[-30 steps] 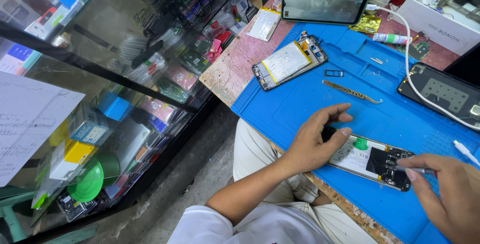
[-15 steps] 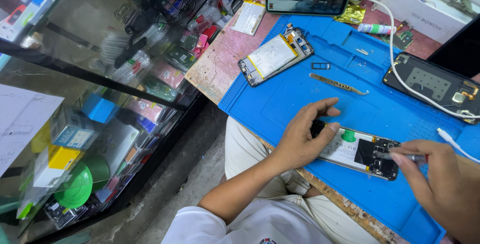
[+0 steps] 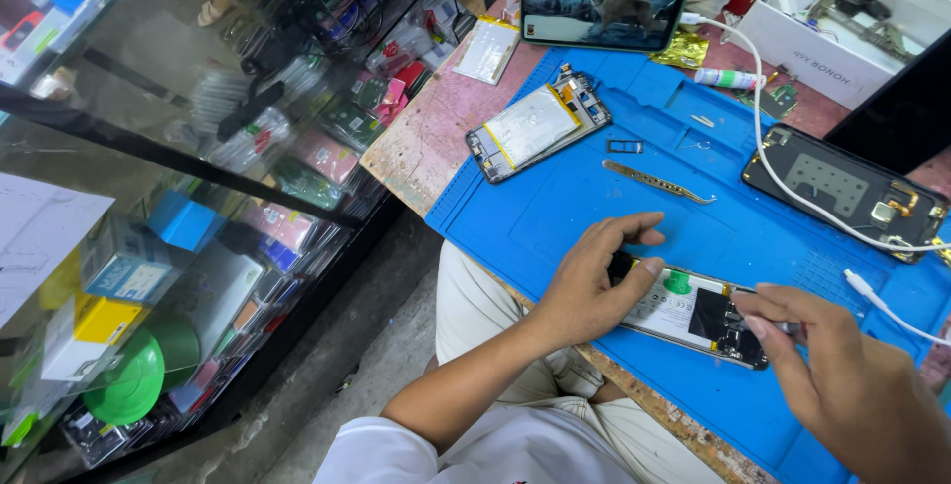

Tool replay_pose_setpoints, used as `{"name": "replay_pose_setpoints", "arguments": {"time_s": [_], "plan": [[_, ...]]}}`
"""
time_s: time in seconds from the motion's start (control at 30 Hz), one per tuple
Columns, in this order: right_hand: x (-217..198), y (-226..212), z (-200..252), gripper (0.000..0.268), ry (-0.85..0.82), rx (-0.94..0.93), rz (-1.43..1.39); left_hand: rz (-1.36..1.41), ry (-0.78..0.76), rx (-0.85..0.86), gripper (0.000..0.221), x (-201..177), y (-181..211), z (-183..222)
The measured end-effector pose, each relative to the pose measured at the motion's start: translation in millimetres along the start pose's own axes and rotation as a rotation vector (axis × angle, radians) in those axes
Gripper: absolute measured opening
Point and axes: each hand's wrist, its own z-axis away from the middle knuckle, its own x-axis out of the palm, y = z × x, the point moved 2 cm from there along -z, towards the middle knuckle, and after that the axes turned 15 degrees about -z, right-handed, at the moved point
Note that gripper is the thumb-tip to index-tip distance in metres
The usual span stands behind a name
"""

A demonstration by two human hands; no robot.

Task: The person unscrews the internal components of a mobile phone using a screwdriver and handles the battery and circuit board on a blue silicone mat.

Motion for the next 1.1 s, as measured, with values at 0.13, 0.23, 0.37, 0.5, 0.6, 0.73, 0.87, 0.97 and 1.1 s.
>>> {"name": "replay_pose_setpoints", "arguments": {"time_s": [0.13, 0.23, 0.37, 0.5, 0.6, 0.73, 0.87, 0.97, 1.1], "plan": [[5, 3, 4, 0.047, 0.056, 0.231, 0.152, -0.031, 0.012, 0.039, 0.049, -3, 1, 1], [1, 5, 8, 0.052, 0.012, 0.412, 0.345, -0.024, 0.007, 0.035, 0.048, -2, 2, 1], [2, -7, 10, 0.048, 0.042, 0.230, 0.335, -0.023, 0.010, 0.017, 0.046, -2, 5, 1], [-5, -5, 2, 0.059, 0.018, 0.208, 0.217, -0.039, 0.091, 0.150, 0.041, -15, 8, 1], [-17, 5, 5, 0.058, 0.143, 0.110, 0.185, -0.535, 0.220, 0.368, 0.048, -60, -14, -26], [-29, 16, 23, 0.047, 0.063, 0.182, 0.381, -0.962, 0.216, 0.333, 0.081, -110, -48, -82], [-17, 34, 40, 0.046, -0.098, 0.357, 0.474, -0.982, 0.069, 0.237, 0.081, -116, -63, -96], [-7, 42, 48, 0.041, -0.055, 0.316, 0.433, -1.000, 0.056, 0.188, 0.076, -132, -54, -93], [-5, 48, 49, 0.043, -0.038, 0.336, 0.399, -1.066, 0.163, 0.218, 0.072, -166, -9, -86]]}}
